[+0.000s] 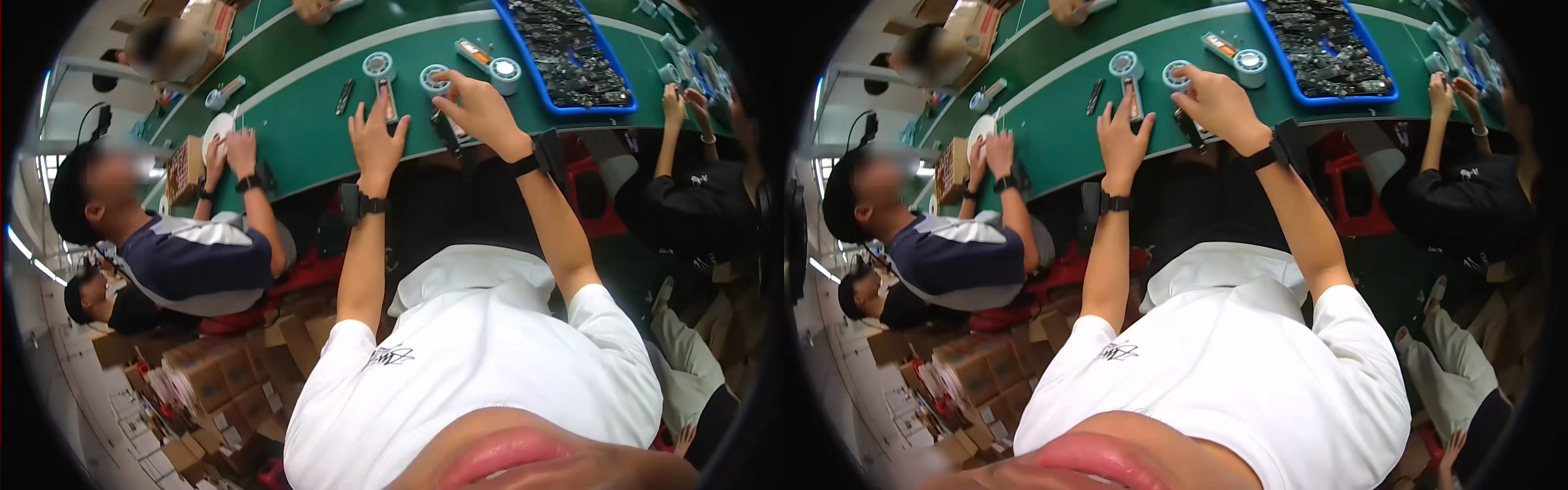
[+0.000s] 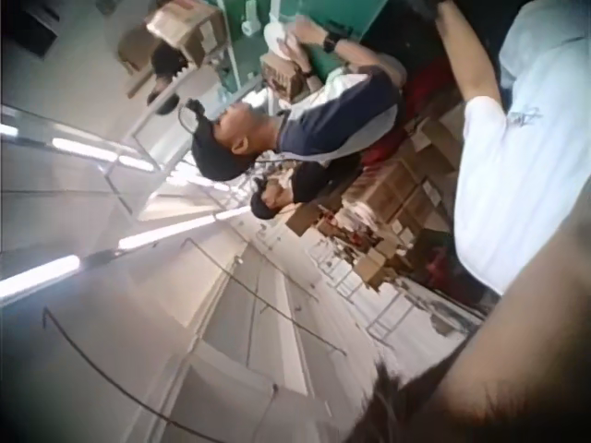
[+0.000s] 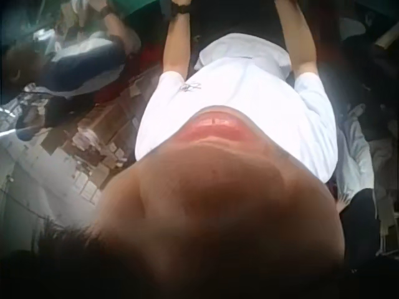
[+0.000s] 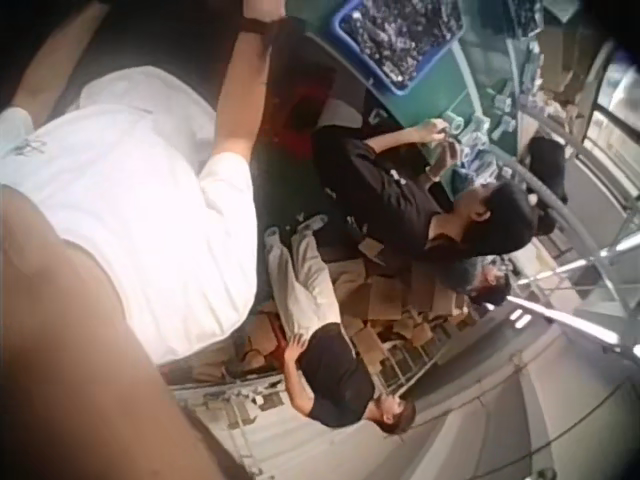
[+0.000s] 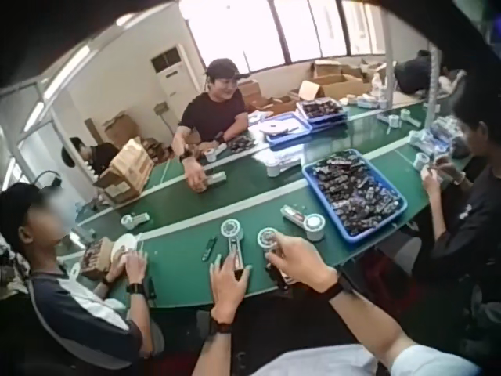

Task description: The recorder is sitting at an assembly line, picking up small circuit boards and attaching components using their hands and pliers.

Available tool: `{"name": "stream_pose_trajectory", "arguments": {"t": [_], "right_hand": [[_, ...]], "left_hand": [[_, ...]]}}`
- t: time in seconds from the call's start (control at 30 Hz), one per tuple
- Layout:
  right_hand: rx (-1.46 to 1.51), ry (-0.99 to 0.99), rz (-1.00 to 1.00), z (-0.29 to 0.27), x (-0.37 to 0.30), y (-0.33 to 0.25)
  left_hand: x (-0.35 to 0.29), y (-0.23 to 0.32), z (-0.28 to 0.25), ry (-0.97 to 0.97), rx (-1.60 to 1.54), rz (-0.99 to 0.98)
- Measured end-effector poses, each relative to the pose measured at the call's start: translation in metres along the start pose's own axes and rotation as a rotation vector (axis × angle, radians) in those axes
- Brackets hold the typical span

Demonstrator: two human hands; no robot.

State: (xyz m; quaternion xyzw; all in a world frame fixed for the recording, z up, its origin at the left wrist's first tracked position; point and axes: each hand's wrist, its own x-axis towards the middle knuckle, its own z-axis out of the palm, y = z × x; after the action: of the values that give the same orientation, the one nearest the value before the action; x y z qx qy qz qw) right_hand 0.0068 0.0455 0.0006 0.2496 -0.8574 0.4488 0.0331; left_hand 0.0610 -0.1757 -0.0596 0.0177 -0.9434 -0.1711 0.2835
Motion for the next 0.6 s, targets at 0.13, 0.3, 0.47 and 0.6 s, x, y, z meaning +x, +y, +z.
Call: {"name": "stream_pose_trajectory", "arguments": {"t": [0.13,0.3,0.47,0.6], "right_hand": [[0.049,0.282,-0.139,0.037,-0.027,0.021],[0.116,0.254,-0.072,0.039,-0.033,0.033],[0.23,0.187,-0.035,0.037,-0.031,0.038],[0.23,0.196,-0.016,0.038,-0.028,0.035]], "left_hand": [[-0.021,0.0,-0.023,0.02,-0.265,-0.058],[-0.041,-0.034,-0.045,-0.072,-0.23,-0.544],[0.008,-0.068,-0.04,0.061,-0.087,-0.37],[0.047,-0.103,-0.007,0.134,0.177,-0.105]]}}
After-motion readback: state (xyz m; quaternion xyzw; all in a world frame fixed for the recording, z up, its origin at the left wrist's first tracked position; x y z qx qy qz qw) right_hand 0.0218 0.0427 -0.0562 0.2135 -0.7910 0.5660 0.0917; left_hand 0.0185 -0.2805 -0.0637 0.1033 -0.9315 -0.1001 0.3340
